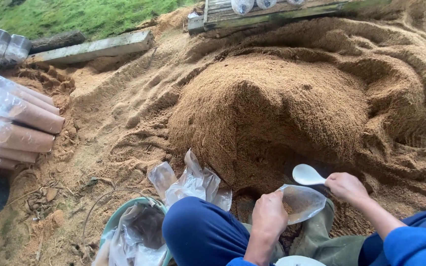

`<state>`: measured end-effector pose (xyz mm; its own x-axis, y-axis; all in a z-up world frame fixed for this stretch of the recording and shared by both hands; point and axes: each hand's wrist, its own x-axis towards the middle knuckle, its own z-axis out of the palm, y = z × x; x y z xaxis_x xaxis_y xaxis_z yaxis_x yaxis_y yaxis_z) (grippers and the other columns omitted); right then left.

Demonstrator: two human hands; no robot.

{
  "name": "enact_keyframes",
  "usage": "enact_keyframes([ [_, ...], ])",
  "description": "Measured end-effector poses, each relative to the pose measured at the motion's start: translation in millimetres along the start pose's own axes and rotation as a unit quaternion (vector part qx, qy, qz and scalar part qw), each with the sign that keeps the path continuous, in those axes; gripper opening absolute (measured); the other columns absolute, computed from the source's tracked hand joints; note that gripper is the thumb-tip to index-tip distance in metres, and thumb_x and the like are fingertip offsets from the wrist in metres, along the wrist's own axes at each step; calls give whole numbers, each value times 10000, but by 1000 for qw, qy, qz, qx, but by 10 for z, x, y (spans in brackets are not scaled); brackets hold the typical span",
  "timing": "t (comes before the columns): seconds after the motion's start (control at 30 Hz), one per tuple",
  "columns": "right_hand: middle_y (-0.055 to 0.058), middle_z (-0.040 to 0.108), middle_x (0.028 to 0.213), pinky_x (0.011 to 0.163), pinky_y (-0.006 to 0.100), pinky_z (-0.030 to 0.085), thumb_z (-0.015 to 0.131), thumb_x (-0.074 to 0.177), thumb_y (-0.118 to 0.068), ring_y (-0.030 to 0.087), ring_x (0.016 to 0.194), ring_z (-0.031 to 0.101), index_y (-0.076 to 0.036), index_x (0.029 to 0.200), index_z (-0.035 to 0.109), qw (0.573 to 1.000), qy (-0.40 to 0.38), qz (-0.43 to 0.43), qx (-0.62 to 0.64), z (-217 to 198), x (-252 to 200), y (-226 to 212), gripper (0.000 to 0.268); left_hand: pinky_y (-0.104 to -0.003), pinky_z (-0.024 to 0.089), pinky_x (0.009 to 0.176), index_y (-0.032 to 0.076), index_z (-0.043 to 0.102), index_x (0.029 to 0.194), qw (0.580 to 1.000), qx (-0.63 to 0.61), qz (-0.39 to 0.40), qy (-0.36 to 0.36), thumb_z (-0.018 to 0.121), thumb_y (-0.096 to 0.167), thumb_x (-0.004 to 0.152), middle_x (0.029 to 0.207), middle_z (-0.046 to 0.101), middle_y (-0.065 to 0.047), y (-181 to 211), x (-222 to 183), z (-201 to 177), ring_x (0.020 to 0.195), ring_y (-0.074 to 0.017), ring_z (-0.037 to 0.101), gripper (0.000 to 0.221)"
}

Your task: Scooping granular material from a pile into small plastic bags using a hand scoop

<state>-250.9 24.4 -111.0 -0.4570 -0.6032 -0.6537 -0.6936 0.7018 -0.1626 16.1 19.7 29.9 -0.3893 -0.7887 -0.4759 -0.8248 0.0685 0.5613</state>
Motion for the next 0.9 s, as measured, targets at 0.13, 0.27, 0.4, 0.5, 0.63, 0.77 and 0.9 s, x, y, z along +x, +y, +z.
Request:
enact_keyframes([
  [0.13, -5, 812, 1083, 855, 393, 582, 472, 914, -296, 202, 1013, 732, -208, 1030, 843, 998, -34, 15, -49, 322, 193, 83, 398, -438, 622, 785, -17, 674, 1158, 999, 31, 2, 20, 599, -39, 882, 972, 742, -204, -109, 90, 114, 834, -344, 746, 287],
  [0.27, -10, 828, 1023, 872, 361, 552, 597, 760, -402, 225, 1035, 722, -153, 933, 854, 999, -5, -32, -17, 772, 575, 300, 397, -385, 630, 747, -68, 662, 1134, 998, 53, 36, 11, 615, -58, 904, 971, 724, -210, -157, 133, 212, 796, -319, 731, 234],
  [0.4, -32, 796, 1197, 913, 405, 569, 623, 809, -422, 232, 1128, 713, -240, 1095, 852, 998, -19, 53, 11, 900, 610, 89, 408, -424, 588, 801, -53, 689, 999, 997, 36, 62, 32, 616, -72, 837, 988, 699, -206, -226, 185, 341, 818, -332, 697, 178],
  [0.5, 56, 764, 1256, 925, 431, 574, 563, 902, -272, 262, 1150, 716, -182, 1212, 791, 997, -28, 63, 38, 792, 396, -370, 396, -464, 569, 765, -44, 687, 967, 996, -2, 73, 46, 601, -69, 815, 974, 684, -205, -253, 198, 339, 787, -376, 682, 177],
  [0.63, 75, 755, 1249, 992, 449, 535, 532, 896, -225, 322, 1204, 670, -193, 1190, 782, 997, -7, 43, 65, 1050, 741, -647, 387, -471, 564, 765, -29, 686, 923, 998, -7, 54, 31, 581, -70, 839, 944, 685, -192, -306, 305, 389, 771, -372, 685, 140],
  [0.77, 56, 779, 1190, 935, 396, 560, 595, 940, -258, 294, 1134, 693, -185, 1214, 775, 995, -1, -15, 103, 1245, 979, -636, 336, -441, 578, 766, -33, 679, 951, 999, -9, 34, 34, 598, -70, 837, 947, 689, -189, -282, 312, 333, 774, -353, 696, 145],
  [0.9, 121, 793, 874, 706, 349, 519, 623, 963, -217, 258, 783, 710, -34, 1144, 796, 974, -35, -58, 217, 1152, 967, -446, 310, -433, 578, 788, -27, 693, 1044, 999, -13, 22, 46, 602, -42, 843, 1024, 702, -190, -306, 337, 388, 829, -352, 707, 221],
])
